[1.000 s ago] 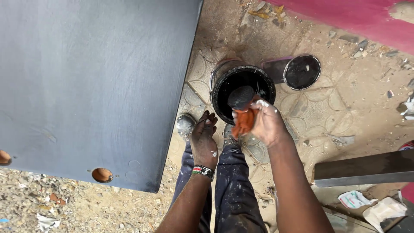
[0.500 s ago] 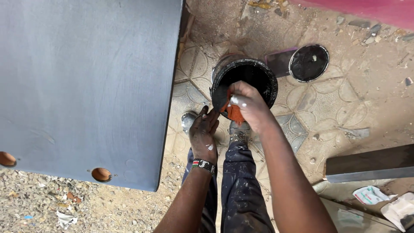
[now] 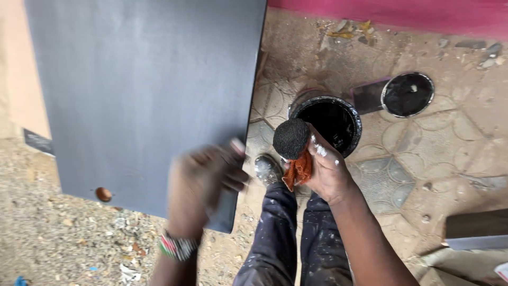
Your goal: The person paints a rectangular wooden board with black paint using a sponge applicator. They repeatedly dip the sponge into a paint can and apply the paint to the board's surface and edges, occasionally repositioning the board to reach different areas.
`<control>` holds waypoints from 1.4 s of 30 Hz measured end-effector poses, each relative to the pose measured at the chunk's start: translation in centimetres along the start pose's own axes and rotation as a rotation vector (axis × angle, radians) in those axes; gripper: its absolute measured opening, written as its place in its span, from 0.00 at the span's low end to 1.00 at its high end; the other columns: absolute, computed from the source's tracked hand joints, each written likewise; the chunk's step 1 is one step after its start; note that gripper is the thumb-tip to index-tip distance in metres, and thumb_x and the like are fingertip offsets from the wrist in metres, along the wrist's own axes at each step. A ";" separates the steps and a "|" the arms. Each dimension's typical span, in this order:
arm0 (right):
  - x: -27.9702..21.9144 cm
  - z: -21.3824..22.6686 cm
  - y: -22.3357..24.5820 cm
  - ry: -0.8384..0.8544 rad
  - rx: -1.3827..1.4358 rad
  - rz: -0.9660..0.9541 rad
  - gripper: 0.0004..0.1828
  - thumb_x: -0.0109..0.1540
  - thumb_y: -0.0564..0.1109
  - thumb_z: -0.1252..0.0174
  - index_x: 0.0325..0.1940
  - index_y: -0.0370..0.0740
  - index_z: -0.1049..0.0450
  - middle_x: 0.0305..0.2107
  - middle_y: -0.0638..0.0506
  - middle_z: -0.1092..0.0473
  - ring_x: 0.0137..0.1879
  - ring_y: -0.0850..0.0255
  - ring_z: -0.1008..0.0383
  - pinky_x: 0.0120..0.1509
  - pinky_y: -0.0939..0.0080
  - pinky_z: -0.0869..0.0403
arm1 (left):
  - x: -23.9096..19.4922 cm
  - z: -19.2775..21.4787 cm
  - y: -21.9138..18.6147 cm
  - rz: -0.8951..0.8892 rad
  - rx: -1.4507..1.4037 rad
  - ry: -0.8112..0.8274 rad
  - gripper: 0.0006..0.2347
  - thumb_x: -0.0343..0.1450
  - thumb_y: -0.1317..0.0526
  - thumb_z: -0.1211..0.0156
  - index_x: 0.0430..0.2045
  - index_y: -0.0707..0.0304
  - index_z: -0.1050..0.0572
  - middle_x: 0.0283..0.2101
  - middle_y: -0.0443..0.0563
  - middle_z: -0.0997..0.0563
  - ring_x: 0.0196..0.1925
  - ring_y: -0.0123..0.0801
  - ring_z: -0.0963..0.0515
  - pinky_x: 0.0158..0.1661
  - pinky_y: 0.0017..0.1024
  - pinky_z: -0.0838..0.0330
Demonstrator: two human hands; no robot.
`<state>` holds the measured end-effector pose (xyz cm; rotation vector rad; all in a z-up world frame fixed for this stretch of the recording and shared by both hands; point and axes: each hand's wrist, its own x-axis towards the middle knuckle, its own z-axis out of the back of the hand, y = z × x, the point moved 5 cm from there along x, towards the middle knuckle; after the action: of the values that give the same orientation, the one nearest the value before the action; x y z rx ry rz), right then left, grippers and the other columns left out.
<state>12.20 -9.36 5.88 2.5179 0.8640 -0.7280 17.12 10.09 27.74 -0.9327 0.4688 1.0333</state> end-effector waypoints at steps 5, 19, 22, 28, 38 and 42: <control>3.1 0.8 -2.7 -0.043 0.287 -0.110 0.13 0.68 0.47 0.36 0.50 0.38 0.14 0.40 0.40 0.17 0.45 0.45 0.20 0.53 0.47 0.20 | 3.9 4.0 -2.2 -0.230 0.134 -0.041 0.20 0.82 0.47 0.25 0.28 0.66 0.09 0.17 0.62 0.12 0.11 0.41 0.17 0.21 0.30 0.23; -1.1 10.0 0.8 -0.652 -0.985 0.167 0.16 0.77 0.31 0.40 0.67 0.44 0.25 0.63 0.36 0.19 0.64 0.46 0.17 0.59 0.51 0.16 | 14.4 -22.5 30.0 -0.786 0.388 0.175 0.20 0.79 0.69 0.29 0.69 0.54 0.14 0.62 0.60 0.07 0.67 0.56 0.11 0.68 0.45 0.19; -0.6 7.7 -0.9 -0.719 -1.120 0.156 0.19 0.75 0.32 0.39 0.66 0.53 0.26 0.64 0.44 0.18 0.74 0.46 0.18 0.74 0.42 0.21 | 13.7 -23.0 27.5 0.325 -0.820 0.372 0.31 0.89 0.42 0.54 0.81 0.69 0.28 0.75 0.71 0.16 0.83 0.65 0.23 0.85 0.53 0.45; -1.6 8.0 -3.1 -0.706 -1.160 0.246 0.16 0.76 0.32 0.43 0.64 0.48 0.31 0.65 0.36 0.23 0.84 0.36 0.29 0.85 0.30 0.32 | 16.4 -23.9 29.0 0.410 -0.897 0.366 0.31 0.90 0.44 0.49 0.80 0.77 0.29 0.65 0.80 0.12 0.80 0.66 0.20 0.87 0.54 0.51; -4.4 11.7 -5.3 -0.485 -1.565 0.307 0.15 0.70 0.31 0.37 0.59 0.41 0.25 0.49 0.37 0.23 0.62 0.35 0.16 0.61 0.37 0.13 | 15.7 -22.6 26.9 0.389 -0.762 0.337 0.25 0.88 0.48 0.47 0.73 0.68 0.19 0.52 0.66 0.05 0.76 0.60 0.15 0.85 0.46 0.44; -6.2 13.7 -5.8 -0.520 -0.634 0.072 0.11 0.73 0.33 0.49 0.60 0.39 0.28 0.22 0.29 0.21 0.10 0.63 0.37 0.10 0.66 0.41 | 20.4 -23.8 32.0 0.146 -0.785 0.312 0.20 0.86 0.58 0.45 0.65 0.77 0.16 0.54 0.76 0.07 0.65 0.65 0.08 0.78 0.52 0.27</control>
<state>-0.55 -14.71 -2.50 1.6844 0.6723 -0.8626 0.36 7.03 -13.71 -1.7964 0.3897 1.2343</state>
